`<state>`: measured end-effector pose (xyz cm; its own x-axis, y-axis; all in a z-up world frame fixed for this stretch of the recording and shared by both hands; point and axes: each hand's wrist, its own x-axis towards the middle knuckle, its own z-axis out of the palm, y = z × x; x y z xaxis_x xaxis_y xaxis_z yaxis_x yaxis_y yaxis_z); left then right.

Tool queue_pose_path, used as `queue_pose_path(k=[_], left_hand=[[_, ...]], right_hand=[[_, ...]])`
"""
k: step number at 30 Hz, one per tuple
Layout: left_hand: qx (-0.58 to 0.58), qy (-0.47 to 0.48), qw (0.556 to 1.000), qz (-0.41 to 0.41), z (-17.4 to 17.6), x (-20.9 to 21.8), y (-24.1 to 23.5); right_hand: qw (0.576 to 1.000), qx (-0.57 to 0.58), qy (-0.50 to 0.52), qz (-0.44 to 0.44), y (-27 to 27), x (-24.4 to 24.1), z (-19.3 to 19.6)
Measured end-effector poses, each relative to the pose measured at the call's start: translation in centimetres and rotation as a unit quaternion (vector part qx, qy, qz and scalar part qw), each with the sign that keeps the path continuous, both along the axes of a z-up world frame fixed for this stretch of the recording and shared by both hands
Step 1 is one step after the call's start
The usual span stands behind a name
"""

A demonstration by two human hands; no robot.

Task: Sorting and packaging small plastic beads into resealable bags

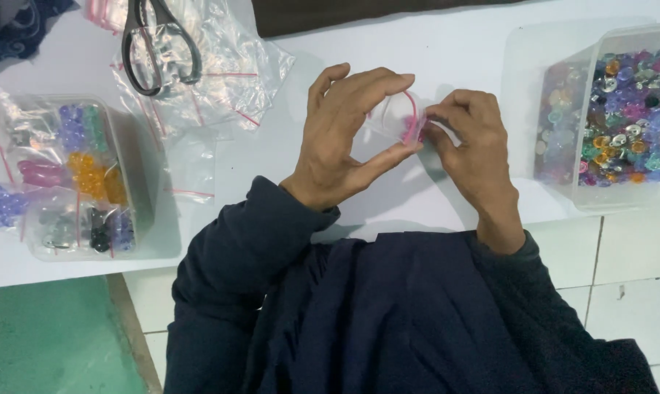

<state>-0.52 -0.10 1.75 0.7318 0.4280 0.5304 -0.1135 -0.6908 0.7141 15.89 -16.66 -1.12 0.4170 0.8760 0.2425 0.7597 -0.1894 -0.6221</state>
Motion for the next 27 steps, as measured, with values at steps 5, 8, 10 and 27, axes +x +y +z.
queue_pose_path(k=[5, 8, 10, 27], left_hand=[[0.054, 0.074, 0.996, -0.023, -1.2, 0.7, -0.7], [0.038, 0.077, 0.996, -0.04, -3.1, 1.3, -1.9], [0.001, 0.052, 0.997, -0.054, -3.6, 1.5, -2.3], [-0.024, -0.045, 0.999, -0.01, -1.7, 1.1, -0.6]], right_hand=[[1.0, 0.023, 0.007, -0.018, -0.1, 0.1, 0.7], [0.997, 0.064, 0.041, -0.017, -0.3, -0.3, 2.6], [0.995, 0.08, 0.06, -0.009, -0.2, -0.6, 3.6], [0.999, 0.028, -0.042, 0.005, -0.9, -1.0, 0.0]])
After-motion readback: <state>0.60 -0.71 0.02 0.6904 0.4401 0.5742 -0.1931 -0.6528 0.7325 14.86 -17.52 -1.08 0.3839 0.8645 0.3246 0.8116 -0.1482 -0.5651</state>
